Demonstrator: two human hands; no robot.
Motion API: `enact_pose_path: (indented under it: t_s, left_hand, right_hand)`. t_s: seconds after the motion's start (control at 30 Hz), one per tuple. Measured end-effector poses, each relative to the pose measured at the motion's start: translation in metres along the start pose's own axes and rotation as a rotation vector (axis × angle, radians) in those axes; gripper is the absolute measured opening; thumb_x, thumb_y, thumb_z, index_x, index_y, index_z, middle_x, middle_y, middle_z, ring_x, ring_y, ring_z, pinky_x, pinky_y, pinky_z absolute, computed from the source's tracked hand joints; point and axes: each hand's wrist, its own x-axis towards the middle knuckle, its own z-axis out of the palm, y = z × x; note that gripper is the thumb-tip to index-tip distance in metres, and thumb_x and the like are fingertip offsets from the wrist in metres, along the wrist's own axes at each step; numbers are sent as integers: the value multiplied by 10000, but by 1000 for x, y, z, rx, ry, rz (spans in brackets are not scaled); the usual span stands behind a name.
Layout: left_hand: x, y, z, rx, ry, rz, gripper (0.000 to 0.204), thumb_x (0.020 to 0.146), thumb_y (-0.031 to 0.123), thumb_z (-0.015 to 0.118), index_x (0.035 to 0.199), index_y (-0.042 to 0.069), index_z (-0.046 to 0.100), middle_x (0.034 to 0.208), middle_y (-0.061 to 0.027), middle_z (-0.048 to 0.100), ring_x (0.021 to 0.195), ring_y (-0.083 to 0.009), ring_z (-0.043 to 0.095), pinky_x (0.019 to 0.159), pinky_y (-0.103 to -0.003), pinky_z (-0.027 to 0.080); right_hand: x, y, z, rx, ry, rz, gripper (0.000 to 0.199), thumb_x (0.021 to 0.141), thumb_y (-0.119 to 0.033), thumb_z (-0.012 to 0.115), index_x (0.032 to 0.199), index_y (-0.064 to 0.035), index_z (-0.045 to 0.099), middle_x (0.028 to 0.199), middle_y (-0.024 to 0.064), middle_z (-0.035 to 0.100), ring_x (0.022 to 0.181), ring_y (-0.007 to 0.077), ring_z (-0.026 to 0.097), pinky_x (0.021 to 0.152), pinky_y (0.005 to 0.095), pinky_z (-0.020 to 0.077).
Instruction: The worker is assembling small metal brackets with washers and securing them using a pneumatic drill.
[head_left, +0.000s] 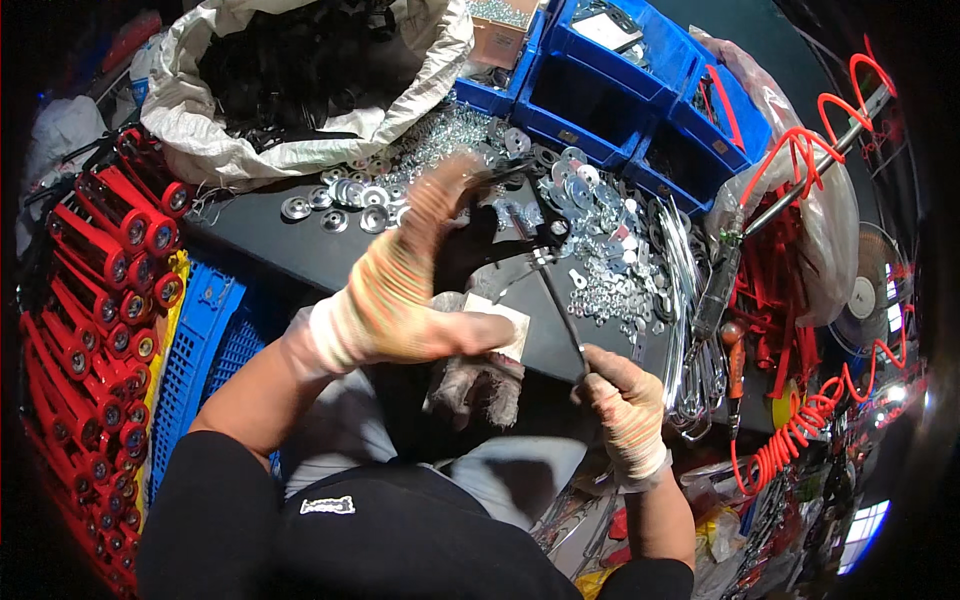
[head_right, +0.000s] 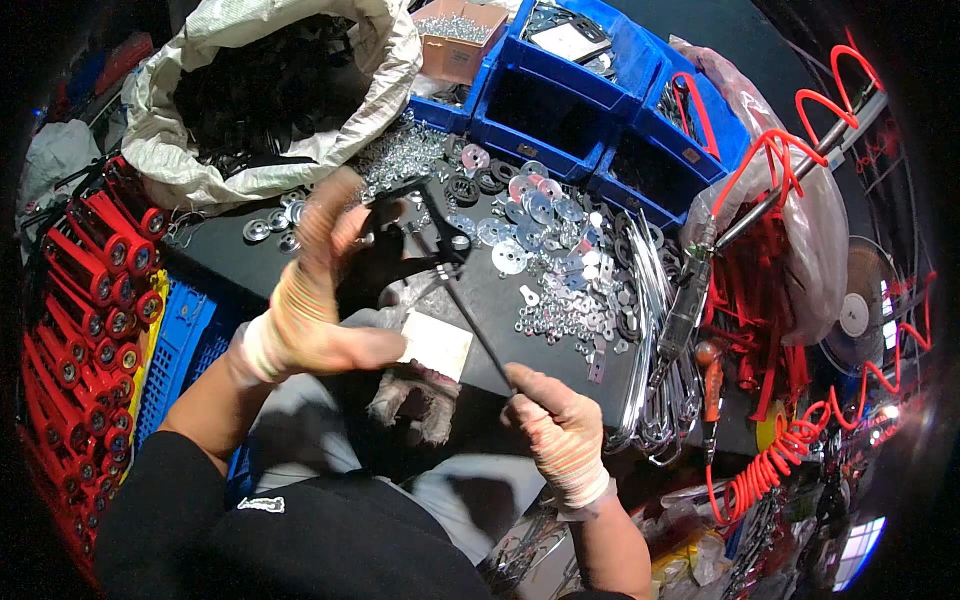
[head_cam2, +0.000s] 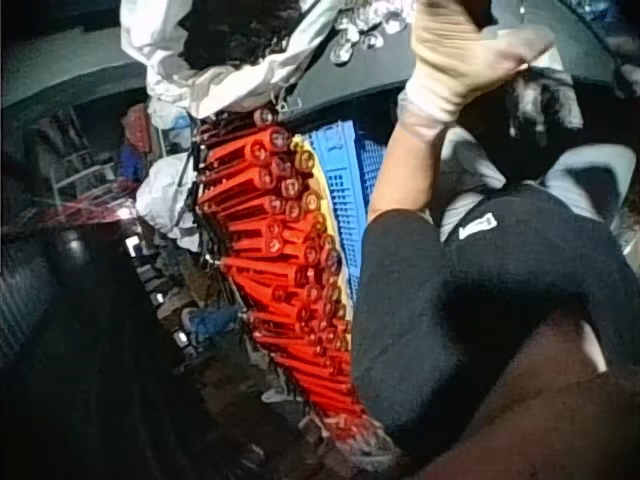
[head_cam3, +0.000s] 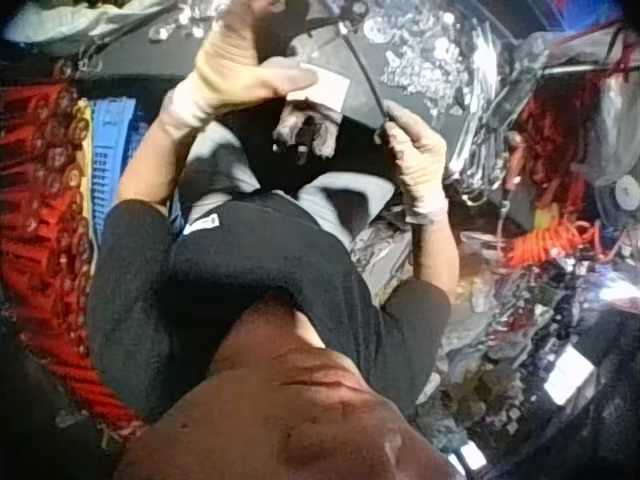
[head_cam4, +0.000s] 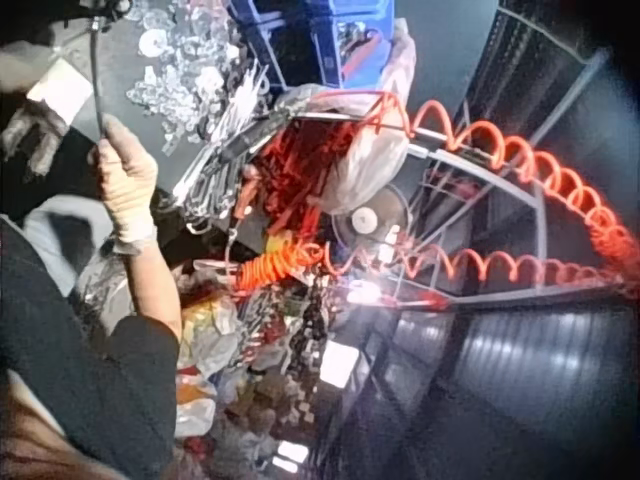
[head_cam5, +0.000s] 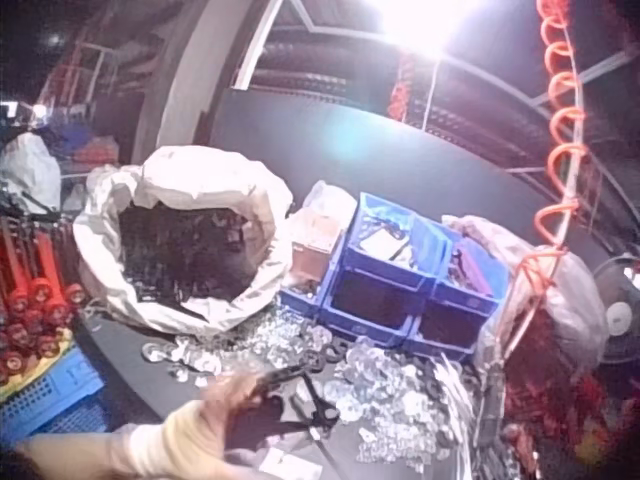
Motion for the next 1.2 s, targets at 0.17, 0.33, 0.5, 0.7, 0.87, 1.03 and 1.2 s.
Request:
enact_pose_path:
  t_s: [0.17, 0.33, 0.5, 0.7, 0.87, 1.03, 1.2]
  left_hand:
    - [-41, -21, -4, -1564, -445, -991, 574, 786, 102, 652, 1297, 80, 391, 1051, -63, 553, 908, -167, 563, 624, -275, 489]
    - [-53, -1, 9, -2456, -487, -1324, 704, 852, 8, 538, 1458, 210, 244, 1232, -112, 399, 945, -264, 494, 839, -444, 516]
    - [-73, 11, 36, -2478, -686, -908, 811, 828, 136, 654, 1469, 95, 158, 1253, -130, 374, 983, -250, 521, 943, -447, 481]
    - [-82, 28, 37, -1100, -572, -815, 492, 892, 279, 606, 1278, 5, 472, 1002, -67, 583, 824, -113, 600, 670, -263, 502]
    - [-85, 34, 71, -1270, -521, -867, 604, 861, 252, 657, 1361, 20, 411, 1282, -75, 543, 1176, -151, 503, 999, -273, 377]
    - [-85, 43, 56, -1020, -529, -863, 472, 879, 261, 629, 1288, 56, 511, 1171, -35, 593, 1038, -85, 536, 887, -247, 429]
    - [-91, 50, 20, -647, -561, -492, 283, 868, 361, 614, 923, 84, 636, 775, -8, 610, 670, -69, 540, 588, -255, 450]
  right_hand:
    - [112, 12, -20, -1132, 239, -561, 188, 793, -242, 681, 908, -95, 696, 817, 115, 621, 806, 283, 613, 704, 372, 491]
    - [141, 18, -27, -1287, 90, -119, 202, 747, -218, 719, 921, -119, 691, 979, 118, 627, 919, 324, 605, 789, 401, 479]
    - [87, 13, -12, -232, 209, -319, 245, 811, -210, 666, 986, -40, 651, 809, 71, 596, 758, 164, 604, 707, 280, 486]
    - [-64, -57, 22, 258, -141, -52, 437, 885, -79, 540, 1303, 24, 468, 1013, 93, 599, 727, 115, 571, 681, 227, 461]
    - [-64, -35, 36, 338, -27, -135, 696, 842, -220, 675, 1368, 77, 330, 1062, 116, 581, 827, 99, 568, 744, 212, 465]
    - [-58, -28, 49, 229, 28, -61, 599, 795, -235, 734, 1230, 75, 463, 951, 72, 603, 806, 74, 561, 739, 196, 459]
    - [-31, -14, 68, 177, -174, -518, 447, 695, -169, 783, 1072, -25, 589, 990, 103, 566, 854, 163, 575, 791, 280, 470]
